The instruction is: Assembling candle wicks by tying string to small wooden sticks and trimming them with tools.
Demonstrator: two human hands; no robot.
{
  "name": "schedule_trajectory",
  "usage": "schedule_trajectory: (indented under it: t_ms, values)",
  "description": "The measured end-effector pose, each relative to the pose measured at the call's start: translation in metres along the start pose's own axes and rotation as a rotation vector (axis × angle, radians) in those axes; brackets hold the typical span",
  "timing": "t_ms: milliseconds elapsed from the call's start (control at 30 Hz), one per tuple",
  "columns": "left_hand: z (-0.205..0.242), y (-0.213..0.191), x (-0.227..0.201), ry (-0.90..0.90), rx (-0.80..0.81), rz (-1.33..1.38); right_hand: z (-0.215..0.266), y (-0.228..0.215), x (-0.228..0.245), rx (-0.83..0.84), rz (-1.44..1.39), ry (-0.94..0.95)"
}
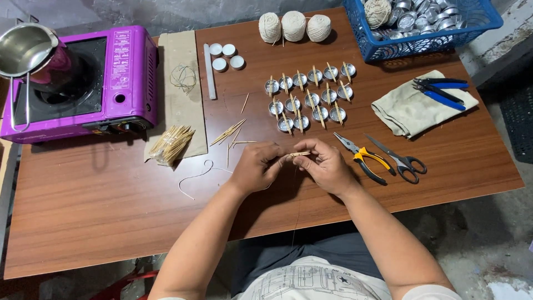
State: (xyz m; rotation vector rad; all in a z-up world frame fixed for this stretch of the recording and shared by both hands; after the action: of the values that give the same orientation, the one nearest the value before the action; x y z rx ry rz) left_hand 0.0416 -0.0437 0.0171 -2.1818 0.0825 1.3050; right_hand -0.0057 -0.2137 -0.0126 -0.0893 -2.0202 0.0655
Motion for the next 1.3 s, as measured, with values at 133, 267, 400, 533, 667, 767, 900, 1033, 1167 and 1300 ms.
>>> schedule_trajectory:
  t_ms: [133,267,400,533,667,767,900,1033,1167,1300]
  values:
    - [-0.002,0.002,-0.002,-0.023,0.004,0.032,-0.002,0.0,0.013,0.042,-0.003,0.027]
    - [-0.003,0.0,-0.001,-0.012,-0.003,0.069,-0.002,0.0,0.012,0.052,0.022,0.039]
    - [-0.003,-0.001,-0.001,0.007,-0.015,0.067,-0.005,-0.002,0.013,0.054,0.115,0.0]
    - [-0.005,-0.001,-0.001,0.004,-0.021,0.085,-0.009,-0.004,0.015,0.051,0.176,-0.041]
    - [-0.004,0.0,-0.001,-0.033,-0.006,0.097,-0.014,-0.006,0.024,0.049,0.19,-0.089]
    - [-0.003,0.003,0.002,-0.055,0.006,0.116,-0.01,-0.008,0.017,0.051,0.199,-0.081]
    - [-0.005,0.006,0.0,-0.081,0.01,0.161,-0.006,-0.012,0.011,0.055,0.226,-0.069]
    - [-0.005,0.007,0.003,-0.13,0.022,0.196,-0.006,-0.018,0.004,0.076,0.265,-0.113]
    - [-0.005,0.008,0.004,-0.173,0.041,0.222,-0.008,-0.014,0.012,0.097,0.206,-0.107]
    - [-0.004,0.008,0.007,-0.226,0.07,0.251,-0.011,-0.015,0.014,0.134,0.259,-0.191]
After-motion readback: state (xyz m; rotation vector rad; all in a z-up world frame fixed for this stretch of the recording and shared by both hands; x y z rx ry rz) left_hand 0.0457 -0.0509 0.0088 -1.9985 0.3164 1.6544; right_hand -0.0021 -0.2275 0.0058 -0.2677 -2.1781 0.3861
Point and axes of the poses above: each hand's wrist, its own z-axis away from the middle knuckle, its own y-axis out of the palm, x = y × z, the point moved 4 cm from there along -z, towards the middle knuckle, and after that the axes turned 11 degrees about -y, right-handed, at the moved point
